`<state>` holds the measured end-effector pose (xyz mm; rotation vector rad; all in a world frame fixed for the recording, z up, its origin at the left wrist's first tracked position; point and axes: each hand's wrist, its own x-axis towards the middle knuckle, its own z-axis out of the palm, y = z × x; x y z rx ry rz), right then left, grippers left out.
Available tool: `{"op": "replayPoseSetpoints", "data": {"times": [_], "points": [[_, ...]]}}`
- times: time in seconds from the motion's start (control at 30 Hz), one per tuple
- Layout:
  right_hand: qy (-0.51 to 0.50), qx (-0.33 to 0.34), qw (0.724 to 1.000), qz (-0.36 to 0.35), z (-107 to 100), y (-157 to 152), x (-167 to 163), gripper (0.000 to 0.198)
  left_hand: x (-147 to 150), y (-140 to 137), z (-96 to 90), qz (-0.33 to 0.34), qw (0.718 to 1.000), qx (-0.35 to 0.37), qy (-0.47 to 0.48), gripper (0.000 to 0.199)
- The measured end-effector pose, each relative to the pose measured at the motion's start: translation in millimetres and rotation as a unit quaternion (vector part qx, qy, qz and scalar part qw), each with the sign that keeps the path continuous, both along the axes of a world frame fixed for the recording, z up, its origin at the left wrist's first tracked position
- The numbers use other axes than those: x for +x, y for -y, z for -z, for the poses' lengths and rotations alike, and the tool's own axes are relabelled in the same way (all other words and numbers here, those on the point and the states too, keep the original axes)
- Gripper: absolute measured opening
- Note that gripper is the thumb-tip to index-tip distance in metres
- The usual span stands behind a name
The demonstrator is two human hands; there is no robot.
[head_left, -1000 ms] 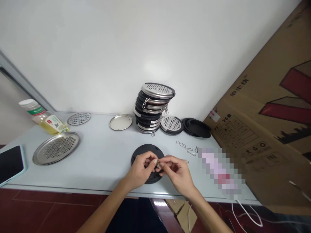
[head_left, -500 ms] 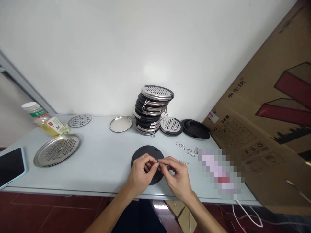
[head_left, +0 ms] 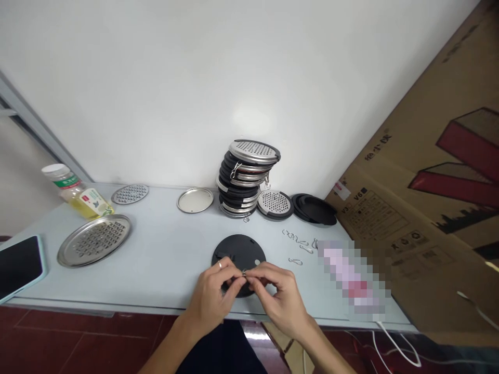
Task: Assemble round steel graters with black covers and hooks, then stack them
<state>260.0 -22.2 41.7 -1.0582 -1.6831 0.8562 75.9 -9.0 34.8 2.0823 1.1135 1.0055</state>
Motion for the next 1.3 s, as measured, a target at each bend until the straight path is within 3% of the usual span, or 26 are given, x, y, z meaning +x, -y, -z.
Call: {"op": "replayPoseSetpoints", "data": {"times": [0.13, 0.33, 0.53, 0.6, 0.73, 0.8, 0.97, 1.17, 1.3], "points": [[-0.008, -0.023, 1.000, -0.006, -0.6, 3.1, -3.7, 0.018, -3.7, 8.7, 1.2, -0.046, 0.997, 0.064, -0.011, 0.013], [0.008, -0.011, 1.000, -0.022, -8.4, 10.5, -9.6, 0.020, -6.0, 14.6, -1.9, -0.041, 0.999, 0.033, 0.009, 0.013], [-0.042, -0.084, 0.996, -0.003, -8.3, 12.6, -12.1, 0.017, -17.5, 19.7, -0.4, -0.022, 0.989, 0.139, -0.052, 0.016], [-0.043, -0.089, 0.995, -0.004, -8.3, 13.5, -13.0, 0.016, -20.9, 21.2, -2.0, -0.022, 0.991, 0.121, -0.057, 0.013], [-0.005, -0.069, 0.997, -0.034, -10.8, 16.6, -16.3, 0.018, -23.6, 23.6, -4.6, -0.019, 1.000, 0.002, -0.018, 0.011], [-0.024, -0.100, 0.994, -0.044, -10.6, 16.5, -18.6, 0.017, -24.1, 24.5, -4.3, -0.015, 1.000, -0.014, -0.007, 0.016], [-0.162, -0.253, 0.953, -0.028, -4.2, 8.9, -25.2, 0.027, -25.4, 25.1, -1.9, -0.044, 0.994, 0.070, -0.073, 0.016], [-0.191, -0.260, 0.947, -0.002, -1.2, 2.8, -28.6, 0.036, -30.4, 22.4, 0.9, -0.037, 0.972, 0.184, -0.144, 0.018], [-0.192, -0.258, 0.947, -0.010, 0.8, 4.0, -29.0, 0.034, -32.9, 21.8, 0.8, -0.020, 0.991, 0.091, -0.100, 0.013]]}}
